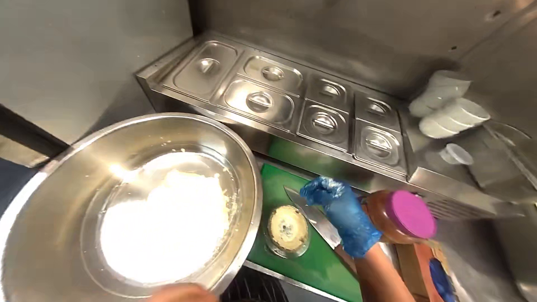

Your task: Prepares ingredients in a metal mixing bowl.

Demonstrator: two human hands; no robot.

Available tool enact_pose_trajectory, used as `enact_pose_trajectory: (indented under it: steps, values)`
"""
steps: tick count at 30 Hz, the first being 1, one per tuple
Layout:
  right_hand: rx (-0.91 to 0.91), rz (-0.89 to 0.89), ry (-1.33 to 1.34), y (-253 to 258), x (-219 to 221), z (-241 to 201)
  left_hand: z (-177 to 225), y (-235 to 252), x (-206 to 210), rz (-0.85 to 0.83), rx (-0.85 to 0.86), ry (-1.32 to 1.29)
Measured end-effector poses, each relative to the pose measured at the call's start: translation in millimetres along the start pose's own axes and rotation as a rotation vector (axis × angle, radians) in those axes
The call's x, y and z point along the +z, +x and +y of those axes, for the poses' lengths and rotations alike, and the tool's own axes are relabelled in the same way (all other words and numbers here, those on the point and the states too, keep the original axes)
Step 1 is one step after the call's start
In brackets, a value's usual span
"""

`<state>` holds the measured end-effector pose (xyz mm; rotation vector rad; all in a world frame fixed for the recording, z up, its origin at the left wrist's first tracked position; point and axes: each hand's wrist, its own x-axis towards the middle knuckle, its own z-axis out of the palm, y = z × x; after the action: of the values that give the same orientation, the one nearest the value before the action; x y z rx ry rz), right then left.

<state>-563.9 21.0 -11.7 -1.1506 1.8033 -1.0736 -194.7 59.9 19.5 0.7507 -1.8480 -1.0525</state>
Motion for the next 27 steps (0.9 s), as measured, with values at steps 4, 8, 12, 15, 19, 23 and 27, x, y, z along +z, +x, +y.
enact_pose_trajectory:
  steps: [4,8,12,15,19,23,27]
  values:
    - [0.231,-0.02,-0.168,-33,8,65,-19,25,89,-0.586,-0.423,-0.101]
    - [0.324,0.007,-0.195,-52,15,101,-80,11,145,-0.592,-1.104,-0.151]
    - [0.3,-0.005,-0.109,-54,7,106,-127,-5,182,-0.204,-1.231,-0.385]
    - [0.279,-0.052,-0.072,-51,0,108,-141,-5,203,-0.046,-1.224,-0.51]
    - [0.337,-0.116,0.035,-46,-2,108,-140,-3,220,0.054,-1.053,-0.51]
    - [0.442,-0.143,0.089,-28,4,96,-115,11,219,0.167,-0.801,-0.449]
    - [0.401,-0.137,0.162,-11,19,18,-77,30,194,0.247,-0.476,-0.14]
